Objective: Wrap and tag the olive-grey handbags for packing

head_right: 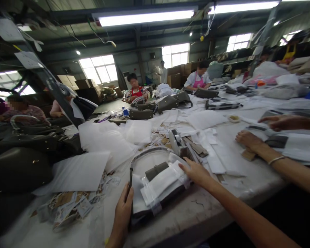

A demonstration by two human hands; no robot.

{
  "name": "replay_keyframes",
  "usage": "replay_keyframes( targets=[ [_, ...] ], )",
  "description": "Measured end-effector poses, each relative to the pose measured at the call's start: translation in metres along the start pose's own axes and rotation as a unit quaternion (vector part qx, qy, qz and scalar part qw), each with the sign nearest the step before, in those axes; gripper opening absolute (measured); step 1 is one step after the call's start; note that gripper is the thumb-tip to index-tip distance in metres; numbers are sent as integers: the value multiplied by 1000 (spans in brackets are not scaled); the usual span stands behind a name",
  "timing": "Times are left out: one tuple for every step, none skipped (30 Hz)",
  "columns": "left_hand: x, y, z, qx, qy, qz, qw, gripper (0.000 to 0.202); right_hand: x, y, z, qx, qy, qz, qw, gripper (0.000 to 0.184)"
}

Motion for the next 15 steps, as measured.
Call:
replay_keyframes(
  targets=[
    [0,-2,3,-30,11,7,999,53,-3,2,-5,33,0,18,999,64],
    [-2,0,8,-61,20,22,998,54,-6,6,-12,70,6,41,997,63],
    [-6,4,13,-92,24,42,995,56,-10,12,-21,107,20,68,992,62],
    [-11,11,18,-124,24,65,990,57,-15,18,-30,143,40,95,984,61],
    [-15,18,23,-155,22,83,984,58,-20,24,-40,174,66,120,975,60],
    [-19,27,27,-188,23,97,977,60,-24,30,-50,200,94,141,965,59],
    [-21,35,29,-220,27,102,970,61,-28,33,-58,219,120,157,956,58],
    [-21,43,32,-244,33,104,963,63,-30,34,-64,232,138,164,949,58],
    [-21,50,34,-258,39,103,960,64,-31,32,-67,241,148,163,945,56],
    [-19,57,37,-259,40,98,960,67,-30,27,-68,250,151,153,944,55],
    [-18,63,41,-256,39,94,961,70,-29,21,-66,261,149,137,944,54],
    [-17,67,46,-252,34,86,963,73,-28,13,-63,274,144,120,943,54],
    [-18,69,52,-252,27,77,964,75,-28,7,-58,287,136,107,942,54],
    [-20,70,59,-256,19,67,964,76,-29,2,-52,298,127,100,941,56],
    [-24,69,67,-264,7,58,963,77,-30,-2,-46,306,116,97,940,57]
  ],
)
Point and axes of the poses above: each hand's wrist, its own x-axis towards the middle knuckle, its own y-axis out of the back of the hand, z = x × y, the point moved 9 cm from there along x, towards the middle knuckle, and after that the axes turned 5 degrees about x, right-handed, at the moved point
